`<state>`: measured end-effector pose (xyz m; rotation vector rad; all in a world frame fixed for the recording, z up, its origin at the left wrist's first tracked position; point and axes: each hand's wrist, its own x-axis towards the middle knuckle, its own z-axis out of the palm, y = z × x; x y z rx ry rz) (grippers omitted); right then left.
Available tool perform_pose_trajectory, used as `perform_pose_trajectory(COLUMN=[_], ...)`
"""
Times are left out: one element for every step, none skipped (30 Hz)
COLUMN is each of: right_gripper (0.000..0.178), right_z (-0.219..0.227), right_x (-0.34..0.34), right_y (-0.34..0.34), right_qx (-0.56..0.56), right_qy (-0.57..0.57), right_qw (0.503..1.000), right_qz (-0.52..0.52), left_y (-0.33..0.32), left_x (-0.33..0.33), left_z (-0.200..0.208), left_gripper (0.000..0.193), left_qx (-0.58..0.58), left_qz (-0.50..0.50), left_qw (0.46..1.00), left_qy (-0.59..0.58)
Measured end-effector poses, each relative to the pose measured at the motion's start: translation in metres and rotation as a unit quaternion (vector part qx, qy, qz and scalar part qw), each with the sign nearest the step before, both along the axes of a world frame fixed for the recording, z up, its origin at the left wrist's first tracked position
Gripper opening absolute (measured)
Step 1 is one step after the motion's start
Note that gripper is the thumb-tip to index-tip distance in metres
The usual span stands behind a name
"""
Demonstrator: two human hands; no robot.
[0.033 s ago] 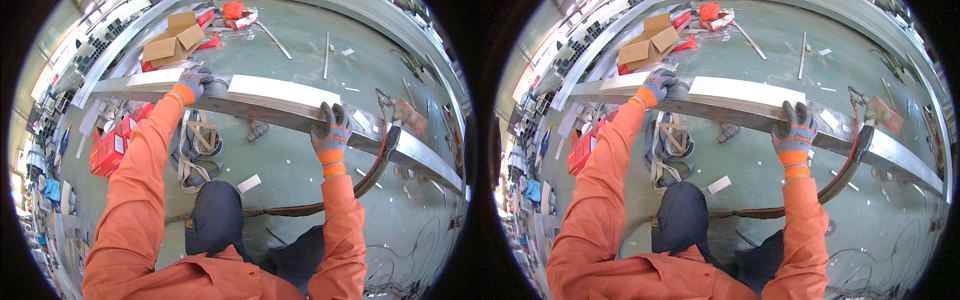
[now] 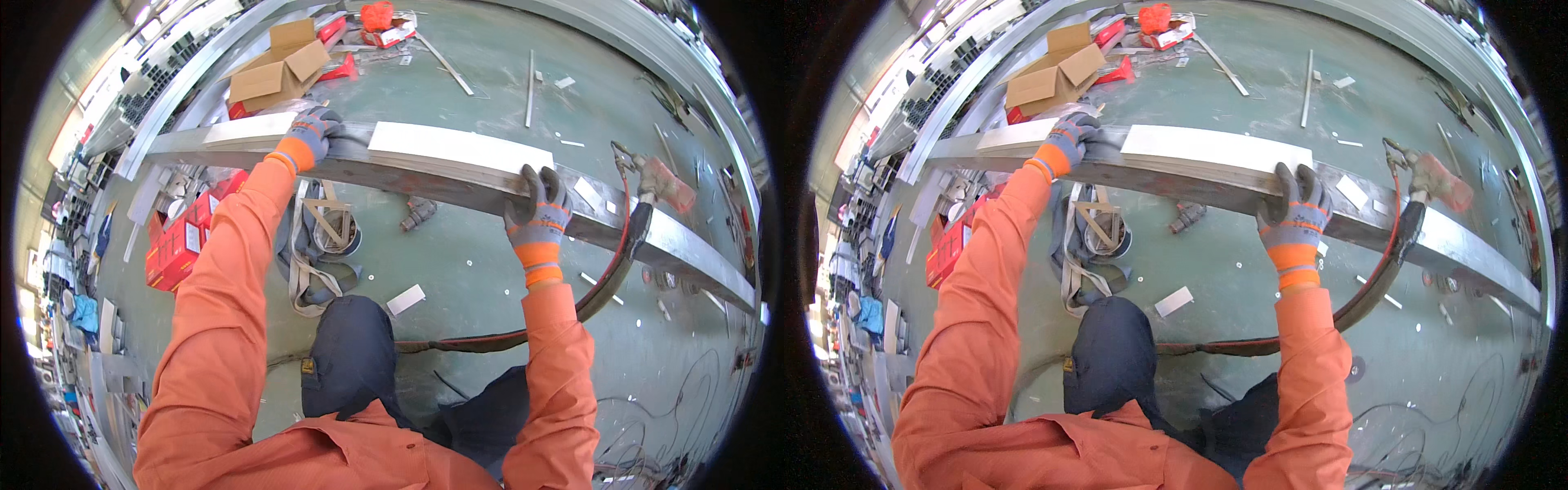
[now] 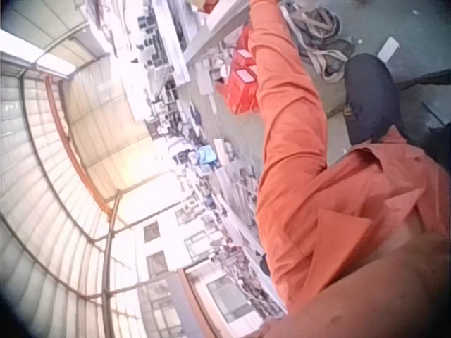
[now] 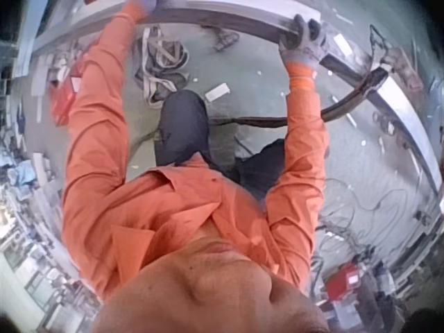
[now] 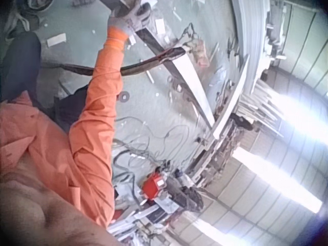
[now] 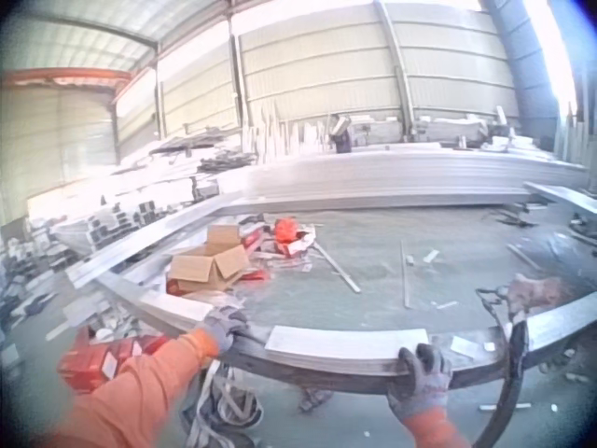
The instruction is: The person uses an angle grinder to cut a small metal piece, then positions it on a larger metal frame. They pick up a welding torch and weld the small piece to the frame, then grind the weld smooth. The person repeats this process with another small metal piece.
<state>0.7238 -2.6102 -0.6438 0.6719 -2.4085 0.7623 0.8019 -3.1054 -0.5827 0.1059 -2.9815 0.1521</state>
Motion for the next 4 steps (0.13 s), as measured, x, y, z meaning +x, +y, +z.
perform_pose_trajectory(right_gripper=[0.076,0.075,0.075,0.075], right_z=[-0.0011,-0.0035,-0.0033,-0.0011], right_x=[-0.0019,-0.004,-0.0051,-0.0045], right_y=[0.0037,0.0056,0.0071,0.0115], right_qx=[-0.005,-0.011,-0.017,-0.002], right_qy=[-0.001,-0.003,-0.004,-0.02], right_qw=[1.0,1.0,1.0,1.0], right_qz=[0.0,0.0,-0.001,0.0], left_y=[0.0059,0.0116,0.0116,0.011], left_x=[-0.0074,-0.0126,-0.0147,-0.017], left_z=[0.0032,0.0069,0.0088,0.0054], left_gripper=[0.047,0.047,0.049,0.051], left_qx=[-0.017,-0.035,-0.08,-0.123], left_qz=[-0.049,-0.098,-0.086,-0.076], left_qw=[0.999,0.995,0.993,0.988], left_qy=[0.002,0.003,-0.022,-0.047])
